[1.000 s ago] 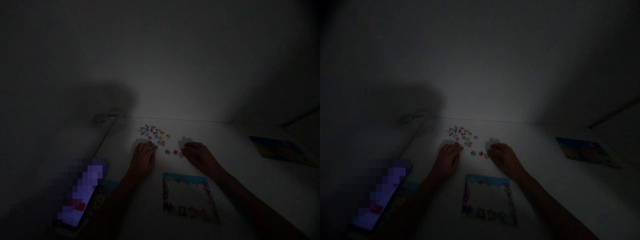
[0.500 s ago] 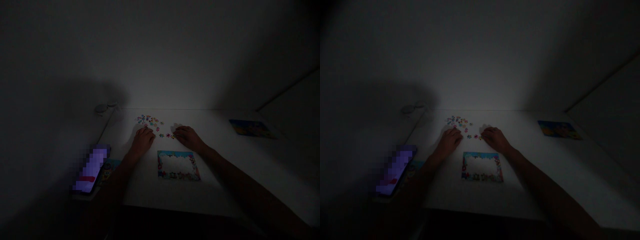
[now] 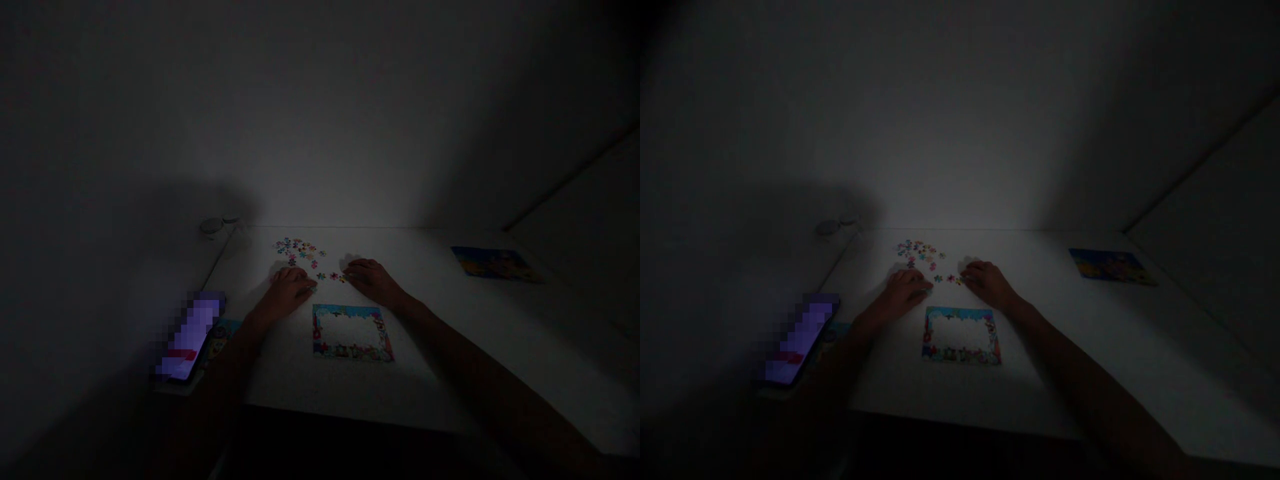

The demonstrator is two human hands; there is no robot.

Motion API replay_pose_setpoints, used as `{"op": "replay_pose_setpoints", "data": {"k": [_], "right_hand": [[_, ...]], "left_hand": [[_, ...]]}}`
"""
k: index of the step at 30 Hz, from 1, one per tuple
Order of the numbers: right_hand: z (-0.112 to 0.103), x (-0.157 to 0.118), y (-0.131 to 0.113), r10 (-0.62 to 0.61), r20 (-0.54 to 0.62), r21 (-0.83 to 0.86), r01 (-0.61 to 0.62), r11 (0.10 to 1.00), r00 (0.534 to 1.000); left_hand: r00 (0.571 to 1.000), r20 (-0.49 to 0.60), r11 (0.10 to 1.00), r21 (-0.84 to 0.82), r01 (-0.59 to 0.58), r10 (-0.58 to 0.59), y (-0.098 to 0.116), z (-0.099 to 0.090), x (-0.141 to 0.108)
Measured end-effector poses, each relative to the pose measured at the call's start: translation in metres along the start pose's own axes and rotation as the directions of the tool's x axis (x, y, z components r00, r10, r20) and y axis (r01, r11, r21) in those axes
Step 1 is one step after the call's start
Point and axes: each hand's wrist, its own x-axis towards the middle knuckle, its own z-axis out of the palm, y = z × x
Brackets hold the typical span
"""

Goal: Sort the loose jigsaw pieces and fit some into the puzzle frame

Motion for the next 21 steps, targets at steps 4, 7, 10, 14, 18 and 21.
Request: {"op": "replay_pose_setpoints", "data": {"k": [4, 7, 10, 14, 18, 21], "right_hand": [[0.000, 0.000, 0.000, 0.008, 0.013, -0.008, -0.008, 1.000, 1.000], [-0.001, -0.001, 0.000, 0.028, 0.017, 0.010, -0.028, 1.000, 0.999], [-0.003, 0.000, -0.001, 0.050, 0.030, 0.028, -0.051, 0.998, 0.998], [-0.007, 0.000, -0.003, 0.037, 0.042, 0.068, -0.040, 0.997, 0.998], [-0.008, -0.001, -0.003, 0.035, 0.061, 0.081, -0.040, 0.996, 0.998], [-0.008, -0.001, -0.001, 0.039, 0.067, 0.101, -0.046, 0.994, 0.997]], "left_hand": [[1.000, 0.007, 1.000, 0.015, 0.001, -0.001, 0.004, 0.001, 0.001], [1.000, 0.003, 1.000, 0.011, 0.000, 0.000, 0.002, 0.002, 0.001], [1.000, -0.013, 1.000, 0.008, 0.006, -0.006, -0.001, 0.002, 0.002], [0.996, -0.065, 0.998, 0.034, 0.061, -0.059, -0.002, 0.000, 0.004], [0.981, -0.129, 0.978, 0.126, 0.164, -0.147, -0.004, -0.004, 0.004], [0.968, -0.157, 0.953, 0.204, 0.225, -0.195, -0.007, -0.007, 0.004]]}}
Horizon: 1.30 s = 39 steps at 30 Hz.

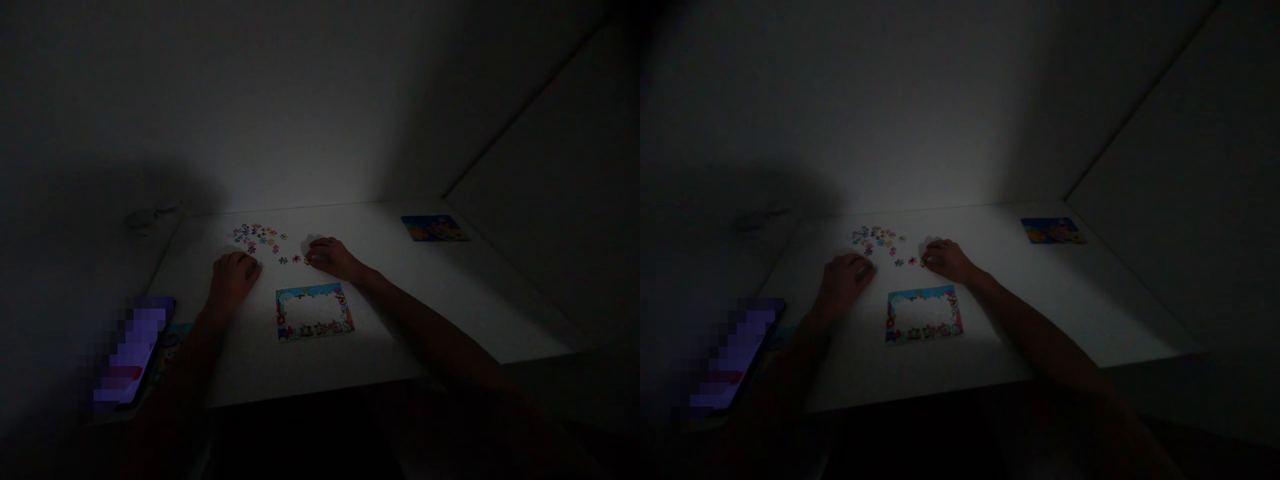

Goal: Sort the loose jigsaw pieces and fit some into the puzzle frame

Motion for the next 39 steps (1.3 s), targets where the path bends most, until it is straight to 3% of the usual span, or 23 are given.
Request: {"op": "replay_pose_setpoints", "data": {"k": [7, 10, 13, 15, 23, 26, 35, 39], "right_hand": [[0.002, 0.001, 0.005, 0.030, 0.009, 0.048, -0.031, 0.998, 0.999], [0.002, 0.001, 0.006, 0.027, -0.006, 0.074, -0.027, 0.997, 1.000], [0.002, 0.001, 0.007, 0.032, -0.039, 0.105, -0.028, 0.994, 0.999], [0.002, 0.000, 0.007, 0.036, -0.050, 0.110, -0.031, 0.993, 0.998], [0.002, -0.001, 0.002, 0.028, -0.051, 0.047, -0.025, 0.999, 0.998], [0.003, -0.002, 0.001, 0.021, -0.063, 0.011, -0.020, 1.000, 0.998], [0.007, -0.004, 0.004, 0.043, -0.066, -0.003, -0.043, 0.999, 0.997], [0.005, -0.003, 0.001, 0.055, -0.055, -0.021, -0.056, 0.998, 0.997]], "left_hand": [[1.000, -0.023, 1.000, 0.008, 0.017, -0.017, 0.003, 0.002, 0.000], [0.993, -0.019, 0.987, -0.112, -0.115, 0.113, 0.012, 0.003, -0.004], [0.941, 0.042, 0.905, -0.292, -0.311, 0.336, 0.027, 0.001, -0.012], [0.899, 0.091, 0.853, -0.370, -0.368, 0.428, 0.038, -0.001, -0.017], [0.801, 0.228, 0.804, -0.398, -0.442, 0.553, 0.056, -0.006, -0.031], [0.784, 0.262, 0.798, -0.420, -0.433, 0.563, 0.057, -0.005, -0.032], [0.807, 0.278, 0.809, -0.462, -0.364, 0.521, 0.051, 0.004, -0.038], [0.798, 0.286, 0.802, -0.474, -0.363, 0.531, 0.047, 0.002, -0.039]]}}
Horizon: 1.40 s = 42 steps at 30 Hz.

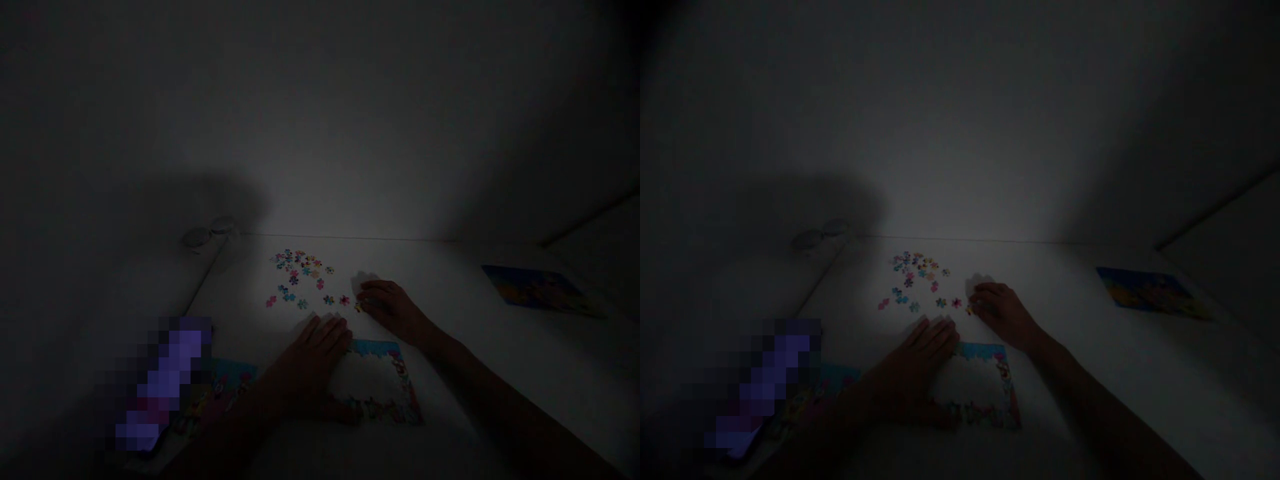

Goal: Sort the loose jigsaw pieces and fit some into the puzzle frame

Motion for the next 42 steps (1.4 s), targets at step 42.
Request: {"op": "replay_pose_setpoints", "data": {"k": [42], "right_hand": [[0.059, 0.134, -0.004, 0.076, 0.163, 0.347, -0.129, 0.929, 0.984]], "left_hand": [[0.848, -0.489, 0.963, 0.052, 0.264, -0.205, -0.033, -0.009, 0.028]]}}
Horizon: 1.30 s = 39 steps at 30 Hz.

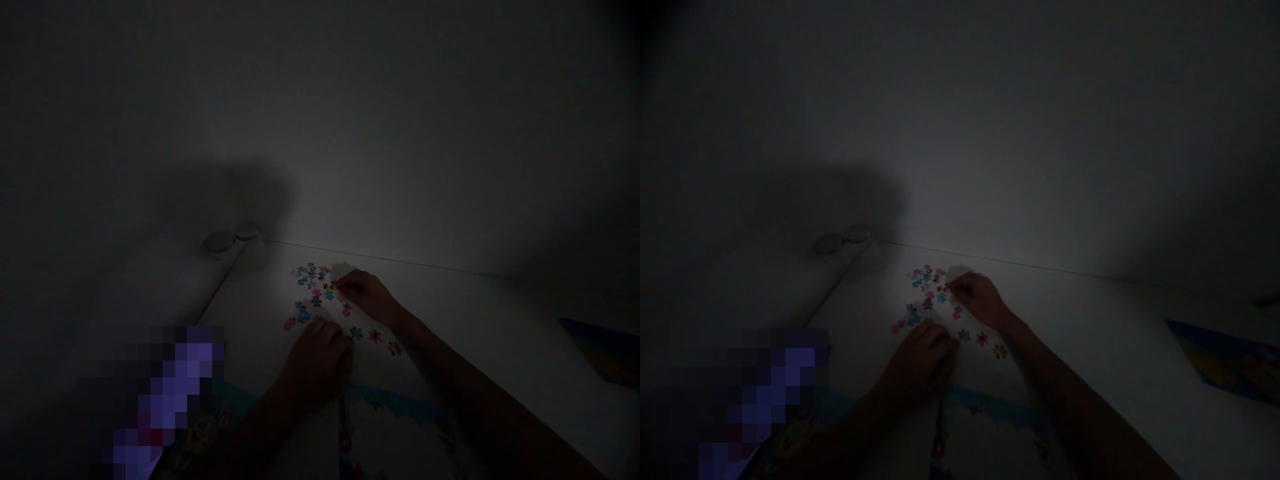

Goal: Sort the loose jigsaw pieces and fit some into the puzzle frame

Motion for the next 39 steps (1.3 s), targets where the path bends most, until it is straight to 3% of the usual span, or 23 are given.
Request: {"op": "replay_pose_setpoints", "data": {"k": [3, 7, 12, 15, 19, 25, 28, 35, 39], "right_hand": [[-0.002, 0.000, -0.001, 0.072, 0.021, 0.037, -0.073, 0.997, 0.997], [-0.004, 0.002, -0.004, 0.189, 0.009, -0.107, -0.187, 0.976, 0.982], [-0.003, 0.003, -0.009, 0.012, 0.066, -0.220, 0.003, 0.976, 0.998], [-0.003, 0.003, -0.010, -0.061, 0.142, -0.212, 0.091, 0.973, 0.988], [-0.003, 0.003, -0.006, -0.010, 0.154, -0.080, 0.022, 0.997, 0.988], [0.000, 0.002, 0.004, 0.051, 0.030, 0.101, -0.054, 0.993, 0.998], [0.001, 0.002, 0.005, 0.044, -0.013, 0.090, -0.043, 0.995, 0.999], [-0.001, 0.004, 0.001, -0.025, 0.033, -0.051, 0.026, 0.998, 0.999], [-0.002, 0.004, 0.002, -0.046, 0.070, 0.011, 0.046, 0.999, 0.996]], "left_hand": [[1.000, -0.009, 1.000, -0.011, -0.009, 0.009, 0.001, -0.001, 0.000], [0.995, -0.077, 0.998, -0.009, 0.064, -0.064, -0.004, 0.002, -0.003], [0.955, -0.169, 0.954, 0.133, 0.269, -0.245, -0.014, 0.011, -0.006], [0.951, -0.146, 0.936, 0.187, 0.299, -0.274, -0.016, 0.015, -0.006], [0.952, -0.142, 0.937, 0.184, 0.295, -0.272, -0.016, 0.013, -0.006], [0.955, -0.143, 0.947, 0.154, 0.283, -0.262, -0.014, 0.005, -0.004], [0.956, -0.135, 0.945, 0.171, 0.280, -0.259, -0.016, 0.003, -0.004], [0.950, -0.123, 0.925, 0.221, 0.310, -0.288, -0.026, -0.005, -0.005], [0.945, -0.108, 0.919, 0.222, 0.324, -0.308, -0.026, -0.009, -0.004]]}}
